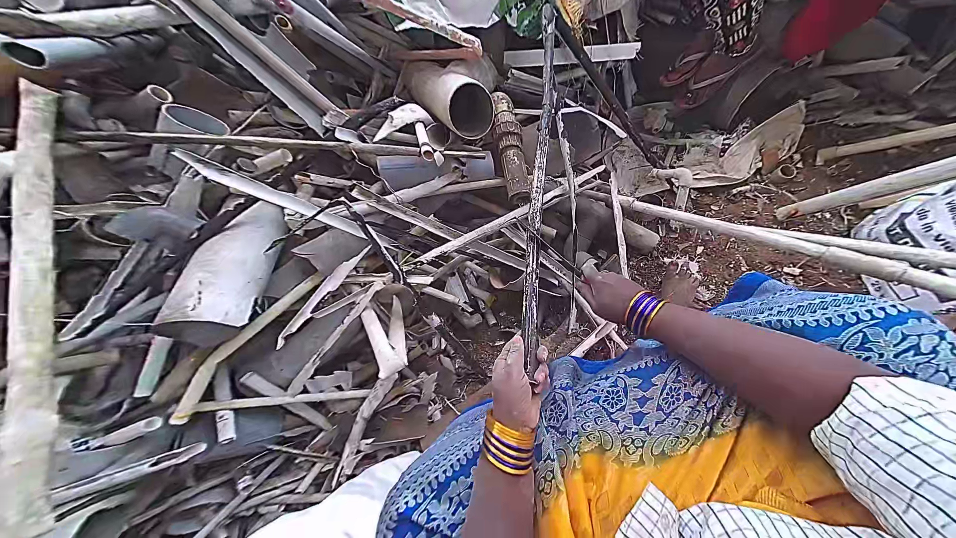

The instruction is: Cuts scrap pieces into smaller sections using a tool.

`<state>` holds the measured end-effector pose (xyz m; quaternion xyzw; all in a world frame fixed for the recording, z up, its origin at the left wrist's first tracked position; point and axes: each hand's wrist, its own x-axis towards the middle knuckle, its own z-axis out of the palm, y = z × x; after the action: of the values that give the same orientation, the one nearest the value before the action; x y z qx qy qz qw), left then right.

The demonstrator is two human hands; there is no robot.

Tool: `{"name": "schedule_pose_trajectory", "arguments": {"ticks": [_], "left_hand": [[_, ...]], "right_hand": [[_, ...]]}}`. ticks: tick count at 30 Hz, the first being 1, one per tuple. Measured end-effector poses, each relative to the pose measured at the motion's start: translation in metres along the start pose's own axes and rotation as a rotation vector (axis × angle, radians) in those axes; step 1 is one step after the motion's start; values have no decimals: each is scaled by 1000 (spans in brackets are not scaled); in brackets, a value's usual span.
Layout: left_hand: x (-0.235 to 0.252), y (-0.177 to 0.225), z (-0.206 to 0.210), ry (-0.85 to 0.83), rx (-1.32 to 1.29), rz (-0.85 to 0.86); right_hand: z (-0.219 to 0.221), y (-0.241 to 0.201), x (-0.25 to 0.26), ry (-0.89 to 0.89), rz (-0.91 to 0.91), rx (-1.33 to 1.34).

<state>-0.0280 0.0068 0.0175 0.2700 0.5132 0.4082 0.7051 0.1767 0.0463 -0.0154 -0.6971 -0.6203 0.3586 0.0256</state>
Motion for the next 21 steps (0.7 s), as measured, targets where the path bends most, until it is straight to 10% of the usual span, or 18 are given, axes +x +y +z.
{"name": "schedule_pose_trajectory", "arguments": {"ticks": [4,10,14,21], "left_hand": [[8,6,-2,18,-135,-54],[5,1,-10,-103,-373,-182],[7,8,-18,-123,-374,-148],[1,4,-16,-181,-410,-161]], "right_hand": [[0,-40,-39,-151,-271,-134],[-2,-7,0,-11,-71,-83],[3,-33,-32,-43,-297,-135],[-11,2,7,63,13,-25]]}}
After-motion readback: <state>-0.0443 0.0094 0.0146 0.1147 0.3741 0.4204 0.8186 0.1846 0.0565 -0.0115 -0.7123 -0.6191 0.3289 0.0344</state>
